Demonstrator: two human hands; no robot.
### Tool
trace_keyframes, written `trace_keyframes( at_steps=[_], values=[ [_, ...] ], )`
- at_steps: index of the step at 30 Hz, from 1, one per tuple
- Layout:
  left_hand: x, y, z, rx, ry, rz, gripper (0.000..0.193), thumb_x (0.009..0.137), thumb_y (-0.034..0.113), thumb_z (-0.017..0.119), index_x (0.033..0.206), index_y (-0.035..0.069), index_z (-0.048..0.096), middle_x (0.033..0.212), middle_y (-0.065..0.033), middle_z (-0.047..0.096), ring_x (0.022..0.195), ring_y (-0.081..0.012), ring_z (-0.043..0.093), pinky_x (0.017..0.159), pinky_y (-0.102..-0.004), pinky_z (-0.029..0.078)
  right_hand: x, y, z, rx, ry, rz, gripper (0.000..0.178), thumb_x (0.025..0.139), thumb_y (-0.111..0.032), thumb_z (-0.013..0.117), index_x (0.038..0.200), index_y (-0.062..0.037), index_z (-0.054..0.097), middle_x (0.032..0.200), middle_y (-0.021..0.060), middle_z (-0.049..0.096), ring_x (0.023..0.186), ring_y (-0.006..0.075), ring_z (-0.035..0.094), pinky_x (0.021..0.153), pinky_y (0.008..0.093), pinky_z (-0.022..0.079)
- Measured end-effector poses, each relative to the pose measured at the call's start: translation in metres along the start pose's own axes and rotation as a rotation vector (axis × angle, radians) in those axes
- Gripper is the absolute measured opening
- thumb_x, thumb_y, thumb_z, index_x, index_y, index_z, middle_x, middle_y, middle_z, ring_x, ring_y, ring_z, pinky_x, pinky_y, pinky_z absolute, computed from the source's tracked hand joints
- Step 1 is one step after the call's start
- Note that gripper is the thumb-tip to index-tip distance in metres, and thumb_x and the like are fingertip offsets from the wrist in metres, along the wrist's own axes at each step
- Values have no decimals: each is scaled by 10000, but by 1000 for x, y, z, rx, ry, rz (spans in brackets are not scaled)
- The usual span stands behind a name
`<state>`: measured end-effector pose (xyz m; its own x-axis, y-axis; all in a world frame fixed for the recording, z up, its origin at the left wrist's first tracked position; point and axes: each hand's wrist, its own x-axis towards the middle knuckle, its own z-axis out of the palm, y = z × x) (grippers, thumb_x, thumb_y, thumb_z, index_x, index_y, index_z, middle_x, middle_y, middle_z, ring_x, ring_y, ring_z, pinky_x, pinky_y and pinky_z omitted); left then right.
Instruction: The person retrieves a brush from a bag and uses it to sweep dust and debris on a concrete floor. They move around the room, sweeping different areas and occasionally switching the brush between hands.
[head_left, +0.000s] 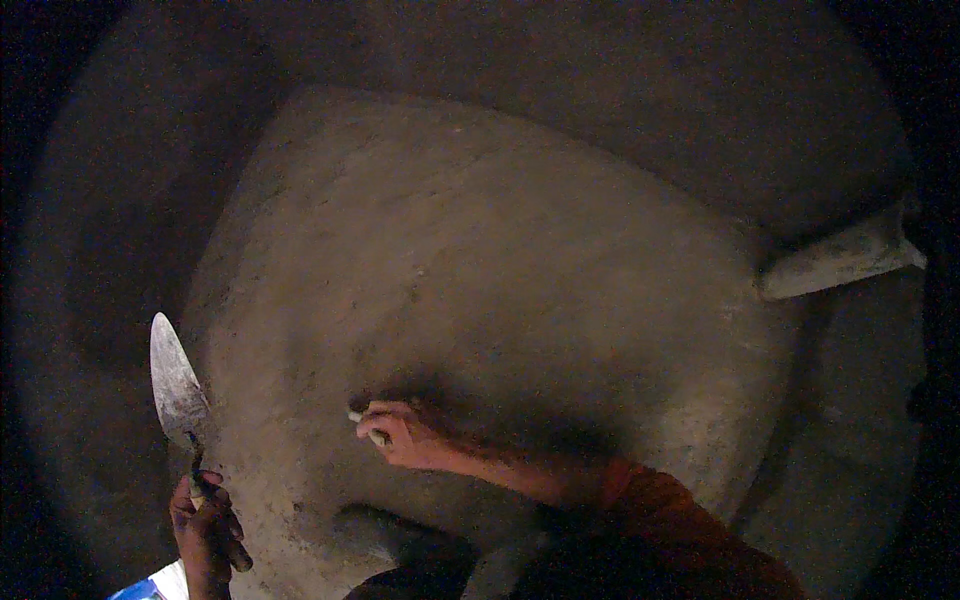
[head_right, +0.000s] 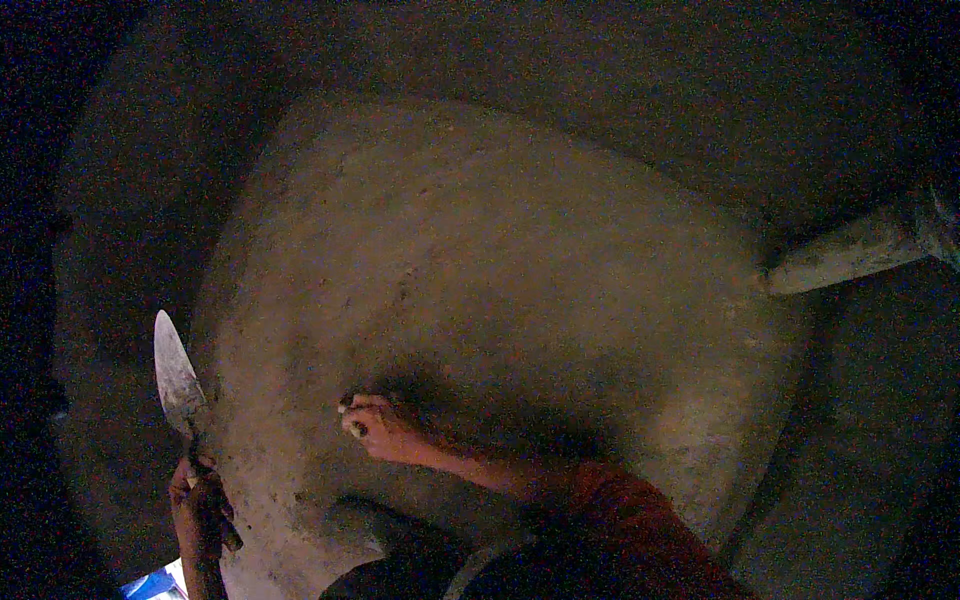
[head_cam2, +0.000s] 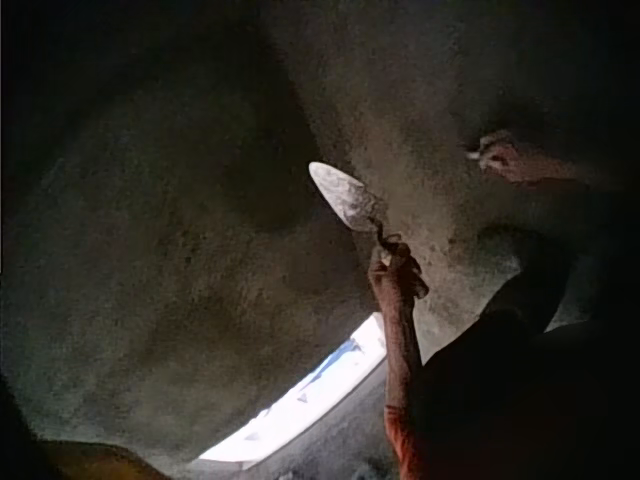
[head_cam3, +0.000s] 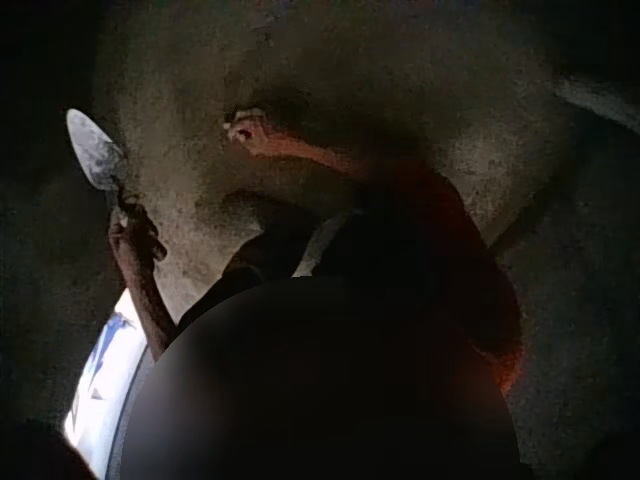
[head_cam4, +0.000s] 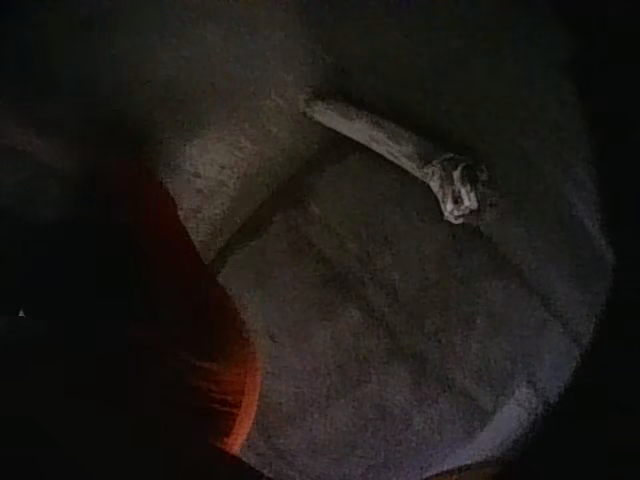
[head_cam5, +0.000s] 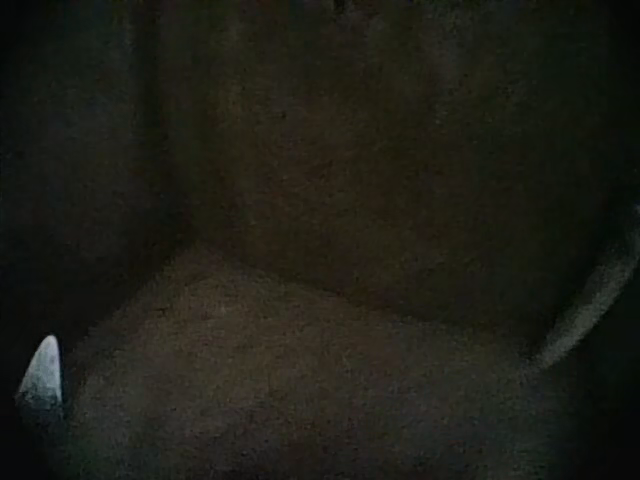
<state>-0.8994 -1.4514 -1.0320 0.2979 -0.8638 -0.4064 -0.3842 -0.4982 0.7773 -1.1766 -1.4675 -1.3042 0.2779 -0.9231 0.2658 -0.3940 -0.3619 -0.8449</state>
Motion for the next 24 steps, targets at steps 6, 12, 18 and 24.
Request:
trace_keyframes(
  at_steps=[6, 12, 18, 24],
  values=[
    [-26, 16, 7, 126, 65, -43, 150, 930, 178, 613, 1050, 88, 604, 830, -31, 629, 450, -105, 507, 404, -258, 408, 49, 48, -241, -284, 639, 501, 328, 838, -59, 687, 1147, -169, 693, 1130, 133, 686, 1058, 339, 633, 934, 447, 500],
    [-45, 18, 16, -27, 84, -48, 108, 868, 111, 653, 970, 96, 618, 857, -23, 629, 458, -102, 518, 428, -257, 405, 25, 84, -138, -906, 154, 123, 292, 786, -148, 668, 1047, -22, 709, 1064, 230, 676, 1029, 396, 636, 968, 498, 480],
    [-46, 30, 10, 53, 41, -112, 151, 853, 113, 657, 996, 96, 614, 835, -6, 617, 445, -95, 505, 408, -248, 395, 12, -8, -56, 121, 124, 232, 220, 871, -159, 681, 1086, -119, 703, 1112, 127, 687, 1052, 328, 645, 937, 435, 511],
    [-54, 16, 5, -72, 95, -96, 178, 857, 126, 660, 1024, 92, 610, 792, -9, 606, 448, -99, 513, 399, -243, 393, 32, 130, -285, -648, 508, 480, 241, 847, -157, 670, 1077, -84, 672, 1051, 176, 699, 950, 357, 674, 795, 440, 543]
  ],
)
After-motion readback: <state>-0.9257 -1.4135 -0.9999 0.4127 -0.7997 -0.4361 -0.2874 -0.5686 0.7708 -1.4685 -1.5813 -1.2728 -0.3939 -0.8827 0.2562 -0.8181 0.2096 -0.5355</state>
